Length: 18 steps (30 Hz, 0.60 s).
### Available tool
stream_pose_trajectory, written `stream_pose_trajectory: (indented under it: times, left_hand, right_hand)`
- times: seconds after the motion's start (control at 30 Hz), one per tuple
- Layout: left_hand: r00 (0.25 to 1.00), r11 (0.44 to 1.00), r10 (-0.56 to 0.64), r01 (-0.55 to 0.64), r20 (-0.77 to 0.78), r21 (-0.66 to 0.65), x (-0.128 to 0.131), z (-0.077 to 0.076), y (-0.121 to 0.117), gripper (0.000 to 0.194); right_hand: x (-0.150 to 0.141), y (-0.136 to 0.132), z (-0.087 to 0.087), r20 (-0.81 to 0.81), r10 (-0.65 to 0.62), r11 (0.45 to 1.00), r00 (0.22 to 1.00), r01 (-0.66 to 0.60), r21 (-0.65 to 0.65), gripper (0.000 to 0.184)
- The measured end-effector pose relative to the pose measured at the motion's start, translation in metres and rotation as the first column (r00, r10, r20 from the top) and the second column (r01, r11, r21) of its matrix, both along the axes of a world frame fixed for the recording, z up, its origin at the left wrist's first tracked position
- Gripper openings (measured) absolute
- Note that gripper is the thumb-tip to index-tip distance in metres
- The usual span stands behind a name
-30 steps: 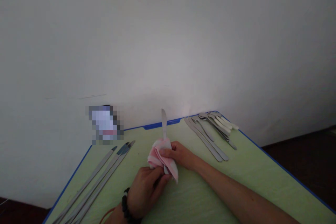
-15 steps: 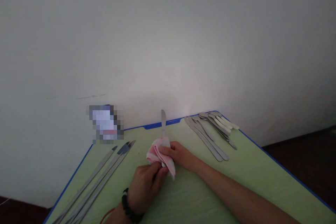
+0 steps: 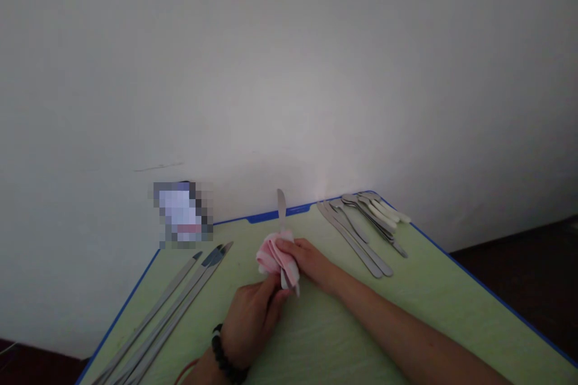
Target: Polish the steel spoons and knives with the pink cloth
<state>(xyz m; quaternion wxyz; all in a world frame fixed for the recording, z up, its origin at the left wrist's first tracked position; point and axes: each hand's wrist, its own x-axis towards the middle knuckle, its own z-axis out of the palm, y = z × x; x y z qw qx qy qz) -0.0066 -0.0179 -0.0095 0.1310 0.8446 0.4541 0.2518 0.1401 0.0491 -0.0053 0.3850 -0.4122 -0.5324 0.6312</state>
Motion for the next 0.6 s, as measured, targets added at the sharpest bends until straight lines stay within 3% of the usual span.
stream_pose_trajectory:
  times: [0.3,0.6]
  left_hand:
    - [0.998,0.999,-0.025,0.022,-0.061,-0.038,0.004,0.006,0.001,0.022]
    - [0.992,0.999,-0.009,0.004,-0.125,-0.039,0.004,0.006,0.0,0.024]
  right_hand:
    - [-0.016,0.024,-0.003,-0.17,-0.198,0.967,0.965,0.164,-0.195,0.028]
    - [-0.026,0.056,-0.006,-0.304,-0.231,0.955,0.924,0.155,-0.253,0.028]
